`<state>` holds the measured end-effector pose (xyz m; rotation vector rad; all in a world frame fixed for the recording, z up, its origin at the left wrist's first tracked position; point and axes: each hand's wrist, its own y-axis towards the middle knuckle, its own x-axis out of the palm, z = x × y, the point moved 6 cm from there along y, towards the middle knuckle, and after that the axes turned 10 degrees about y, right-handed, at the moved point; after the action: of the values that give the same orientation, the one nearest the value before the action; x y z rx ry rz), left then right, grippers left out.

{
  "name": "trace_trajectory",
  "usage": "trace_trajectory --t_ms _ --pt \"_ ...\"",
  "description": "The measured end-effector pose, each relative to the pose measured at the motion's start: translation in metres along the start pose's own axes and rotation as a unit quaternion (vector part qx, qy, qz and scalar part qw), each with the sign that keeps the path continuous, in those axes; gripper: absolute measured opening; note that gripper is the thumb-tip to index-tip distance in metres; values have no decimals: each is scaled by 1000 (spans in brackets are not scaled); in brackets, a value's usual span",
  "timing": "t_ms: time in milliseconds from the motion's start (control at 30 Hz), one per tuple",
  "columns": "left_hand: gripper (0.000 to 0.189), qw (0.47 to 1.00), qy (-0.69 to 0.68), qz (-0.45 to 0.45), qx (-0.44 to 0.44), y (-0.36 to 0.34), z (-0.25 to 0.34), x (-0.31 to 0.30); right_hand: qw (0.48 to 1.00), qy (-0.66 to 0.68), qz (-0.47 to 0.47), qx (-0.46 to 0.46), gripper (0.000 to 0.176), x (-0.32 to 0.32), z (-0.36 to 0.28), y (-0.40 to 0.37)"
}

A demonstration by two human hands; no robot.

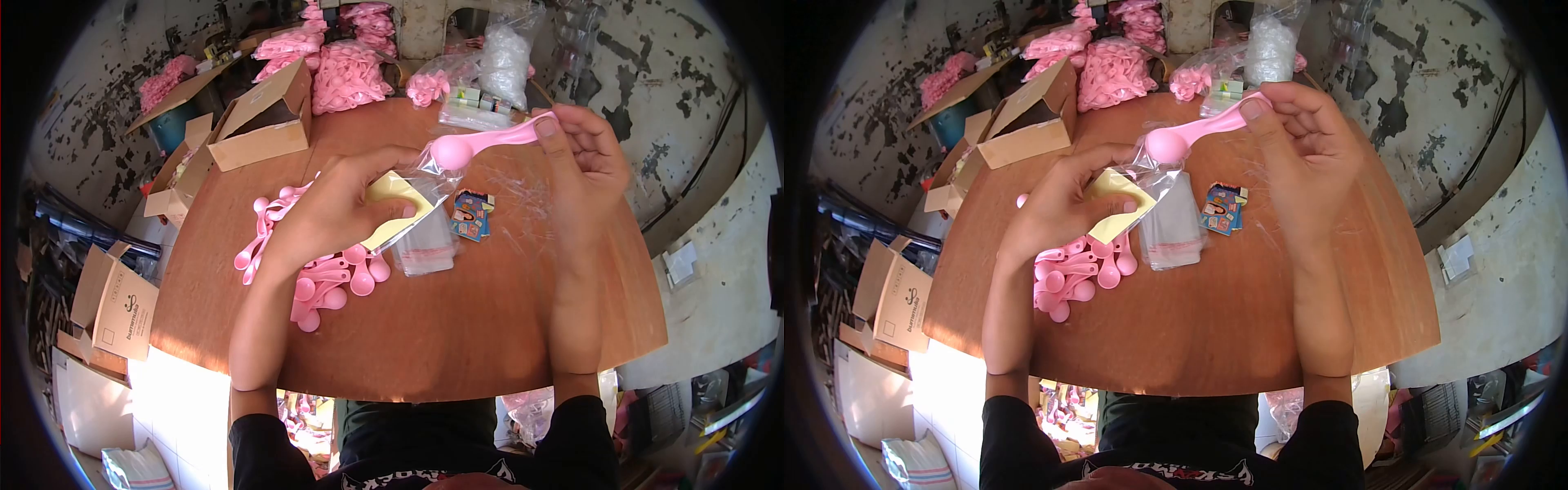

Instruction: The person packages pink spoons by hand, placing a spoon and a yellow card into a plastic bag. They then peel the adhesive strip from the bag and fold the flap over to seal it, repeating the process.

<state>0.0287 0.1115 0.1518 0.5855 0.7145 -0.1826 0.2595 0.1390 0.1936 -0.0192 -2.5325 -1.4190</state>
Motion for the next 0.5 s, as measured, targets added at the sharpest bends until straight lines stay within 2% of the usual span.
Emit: trace_trajectory --t_ms 100,233,333,500 --pt "51 998 -24 -30 -50 0 2 1 1000 15 -11 -1 19 2 1 -1" --pt "51 1000 4 -29 -10 0 2 2 999 39 -11 -6 19 3 1 -1" --pt "48 999 -52 -9 -7 -1 2 3 1000 20 -15 0 19 5 0 -3" --pt "53 994 -82 -61 -26 0 6 7 1000 25 -10 -5 19 8 -1 -6"
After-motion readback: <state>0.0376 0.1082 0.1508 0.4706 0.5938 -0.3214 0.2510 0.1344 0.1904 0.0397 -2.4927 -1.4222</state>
